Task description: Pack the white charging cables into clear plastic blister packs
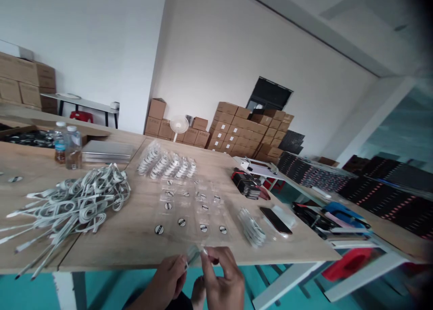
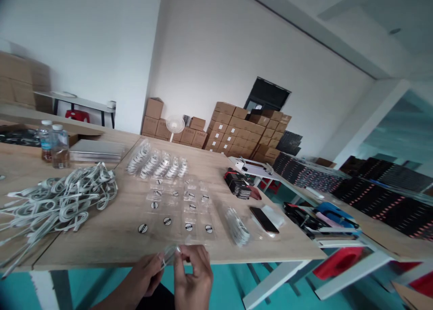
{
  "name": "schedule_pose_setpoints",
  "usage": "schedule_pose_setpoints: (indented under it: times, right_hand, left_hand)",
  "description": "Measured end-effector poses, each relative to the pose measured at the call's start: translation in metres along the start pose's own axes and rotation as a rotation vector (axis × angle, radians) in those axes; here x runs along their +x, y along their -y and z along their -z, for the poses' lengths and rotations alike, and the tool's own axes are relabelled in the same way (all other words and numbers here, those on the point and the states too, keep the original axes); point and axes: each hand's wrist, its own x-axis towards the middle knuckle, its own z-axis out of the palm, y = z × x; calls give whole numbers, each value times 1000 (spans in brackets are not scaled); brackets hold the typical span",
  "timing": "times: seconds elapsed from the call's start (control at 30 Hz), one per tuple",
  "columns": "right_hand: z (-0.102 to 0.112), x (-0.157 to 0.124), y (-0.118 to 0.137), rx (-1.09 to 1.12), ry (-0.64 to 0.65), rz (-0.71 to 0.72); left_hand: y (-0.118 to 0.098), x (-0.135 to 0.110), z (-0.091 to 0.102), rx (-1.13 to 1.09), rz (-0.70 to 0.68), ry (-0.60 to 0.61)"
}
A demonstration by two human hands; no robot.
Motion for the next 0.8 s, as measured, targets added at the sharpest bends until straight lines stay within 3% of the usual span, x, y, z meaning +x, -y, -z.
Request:
schedule_pose_setpoints:
  times: [0.07, 0.2, 0.33, 0.4, 0.5, 0.57, 0.63, 0.7, 0.8]
  right_hand:
    - [4, 6, 2, 125, -5, -157]
    - [-3, 6, -3, 385, -196, -570]
    - [-23, -14, -6, 790, 68, -883]
    - [-28, -21, -10, 953, 81, -994]
    - [-25, -22, -20, 1080, -126, -1034]
    - [-20, -21, -29, 1082, -200, -1025]
    - [-15, -22, -36, 1054, -171, -1029]
    - [-15, -28, -40, 1029, -106, -1047]
    - [-25, -40, -45, 1024, -53, -1071]
  left_hand:
    - [0, -3, 0, -117, 46, 31]
    - [-3, -10, -6, -450, 161, 129]
    - [2, -15, -15, -606, 164, 260]
    - [3, -17, -15, -549, 145, 335]
    - [-10, -18, 2, -288, 146, 337]
    - [-31, -13, 25, 65, 7, 190]
    - [-55, -4, 55, 527, -215, -94]
    - [-73, 8, 84, 921, -233, -373]
    - [-81, 26, 113, 1233, -128, -427]
